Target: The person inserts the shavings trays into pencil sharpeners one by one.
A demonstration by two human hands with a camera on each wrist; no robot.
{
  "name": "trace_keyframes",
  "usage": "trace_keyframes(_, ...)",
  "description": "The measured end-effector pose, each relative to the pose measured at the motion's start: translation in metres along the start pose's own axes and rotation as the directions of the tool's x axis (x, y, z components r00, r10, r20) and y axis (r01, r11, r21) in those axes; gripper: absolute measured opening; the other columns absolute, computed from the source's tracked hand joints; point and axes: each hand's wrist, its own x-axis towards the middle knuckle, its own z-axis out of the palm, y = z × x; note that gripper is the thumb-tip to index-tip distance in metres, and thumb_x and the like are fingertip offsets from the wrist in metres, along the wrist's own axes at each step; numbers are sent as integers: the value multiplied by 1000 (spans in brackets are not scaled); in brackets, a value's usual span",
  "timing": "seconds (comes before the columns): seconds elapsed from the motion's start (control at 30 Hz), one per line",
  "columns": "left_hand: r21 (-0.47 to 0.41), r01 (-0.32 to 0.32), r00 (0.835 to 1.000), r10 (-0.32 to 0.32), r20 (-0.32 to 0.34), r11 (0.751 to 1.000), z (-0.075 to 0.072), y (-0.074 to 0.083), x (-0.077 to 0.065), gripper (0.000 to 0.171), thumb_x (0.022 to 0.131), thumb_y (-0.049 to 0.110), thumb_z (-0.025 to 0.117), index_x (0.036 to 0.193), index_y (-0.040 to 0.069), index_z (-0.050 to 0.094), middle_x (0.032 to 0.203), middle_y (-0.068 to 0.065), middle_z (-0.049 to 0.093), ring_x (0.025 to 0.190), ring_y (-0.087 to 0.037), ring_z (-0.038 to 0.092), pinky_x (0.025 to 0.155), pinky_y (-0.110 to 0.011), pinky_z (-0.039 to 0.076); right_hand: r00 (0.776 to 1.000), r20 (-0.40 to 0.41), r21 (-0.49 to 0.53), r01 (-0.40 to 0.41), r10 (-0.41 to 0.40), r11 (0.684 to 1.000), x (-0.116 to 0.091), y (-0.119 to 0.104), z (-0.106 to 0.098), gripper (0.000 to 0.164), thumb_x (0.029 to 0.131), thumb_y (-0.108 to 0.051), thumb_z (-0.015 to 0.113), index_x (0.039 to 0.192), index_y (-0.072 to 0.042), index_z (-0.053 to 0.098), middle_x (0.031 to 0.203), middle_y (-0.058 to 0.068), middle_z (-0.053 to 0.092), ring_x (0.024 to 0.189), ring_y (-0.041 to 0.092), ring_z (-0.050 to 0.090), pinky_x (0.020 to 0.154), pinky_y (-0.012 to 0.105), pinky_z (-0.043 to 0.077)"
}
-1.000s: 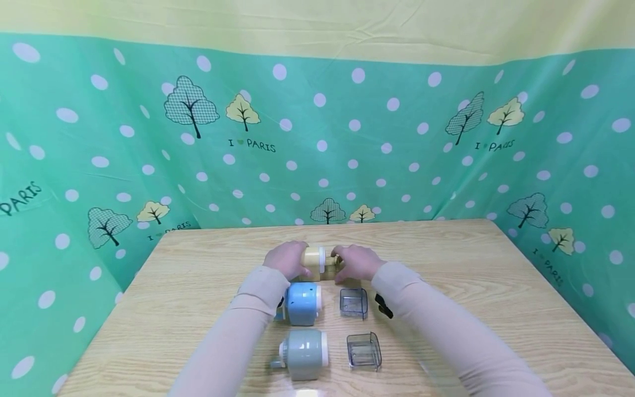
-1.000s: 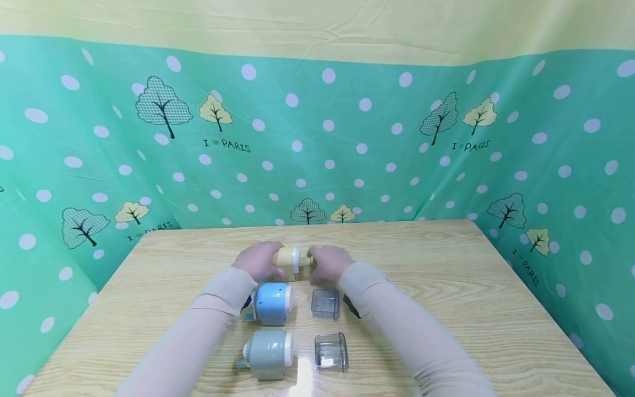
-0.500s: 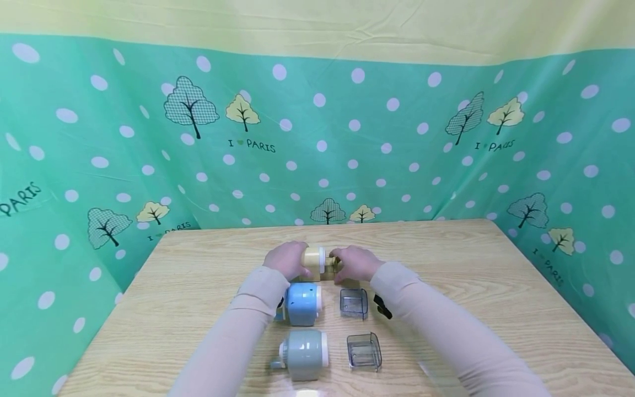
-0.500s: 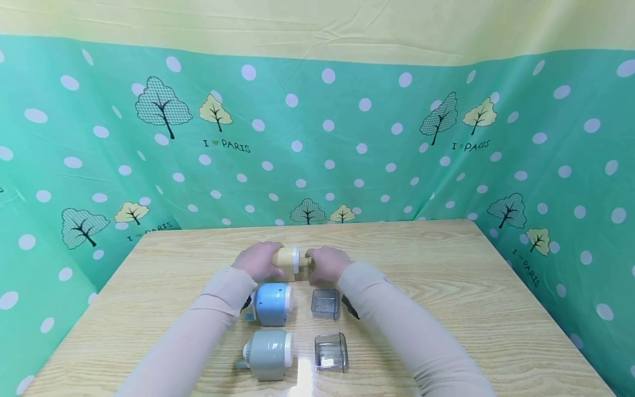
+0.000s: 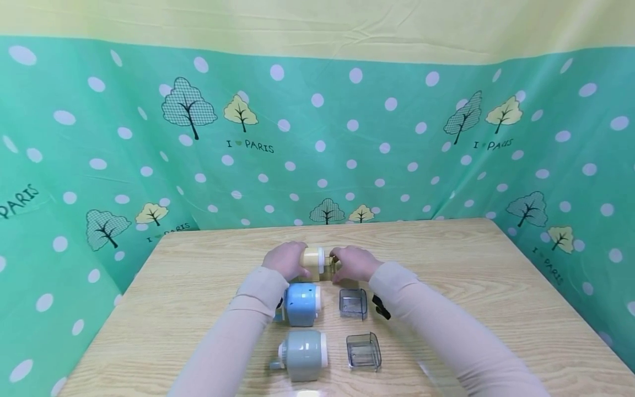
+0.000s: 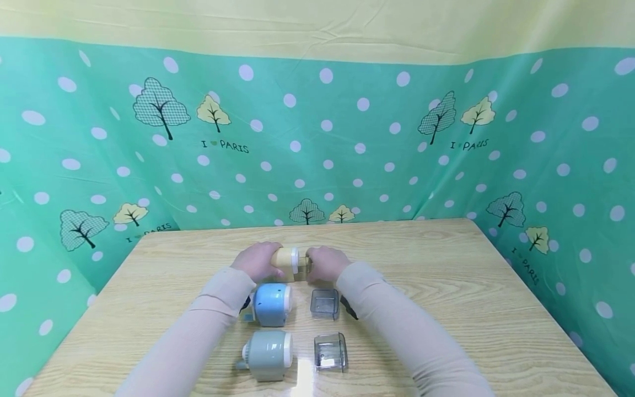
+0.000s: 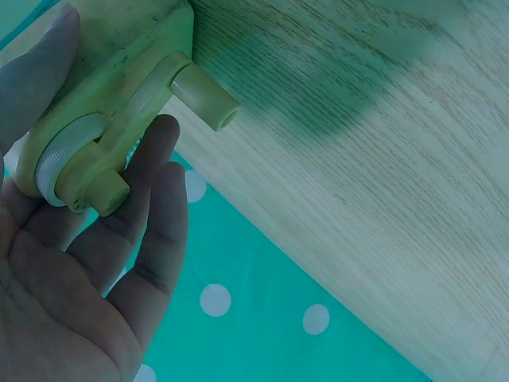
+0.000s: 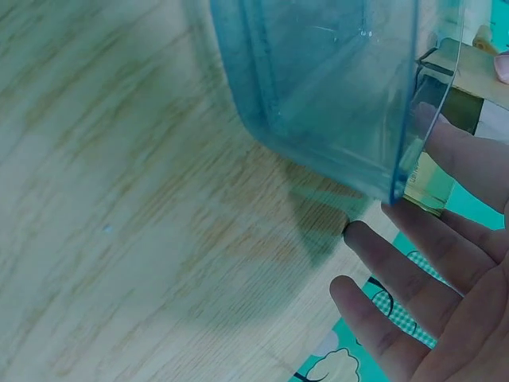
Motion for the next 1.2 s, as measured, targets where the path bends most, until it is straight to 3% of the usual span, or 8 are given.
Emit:
trace_keyframes(0.83,1,-12,1000,12,-9,1000,3,-3,2,74,66,29,88,132,4,65,109,-10,72,95,-27,66,88,-45,55,999,-8,-8,49,-49,999,6,-1,3,63,75,-29,83,130,-4,64,117,12,71,103,29,67,95,46,53)
trace_keyframes(1.03,7,-14,1000,14,-15,1000,5,-4,2,77,66,30,87,135,4,63,118,-13,71,102,-29,66,92,-46,54,998,-21,-8,58,-58,998,7,-2,5,62,75,-27,83,129,-3,65,118,13,71,105,29,67,96,46,52)
trace_keyframes(1.2,-3,-21,1000,21,-9,1000,5,-4,3,73,67,29,87,132,4,64,108,-10,71,92,-25,65,86,-45,55,998,-22,31,51,-51,998,8,-1,5,61,74,-24,83,128,-2,65,115,12,72,103,28,67,96,45,52)
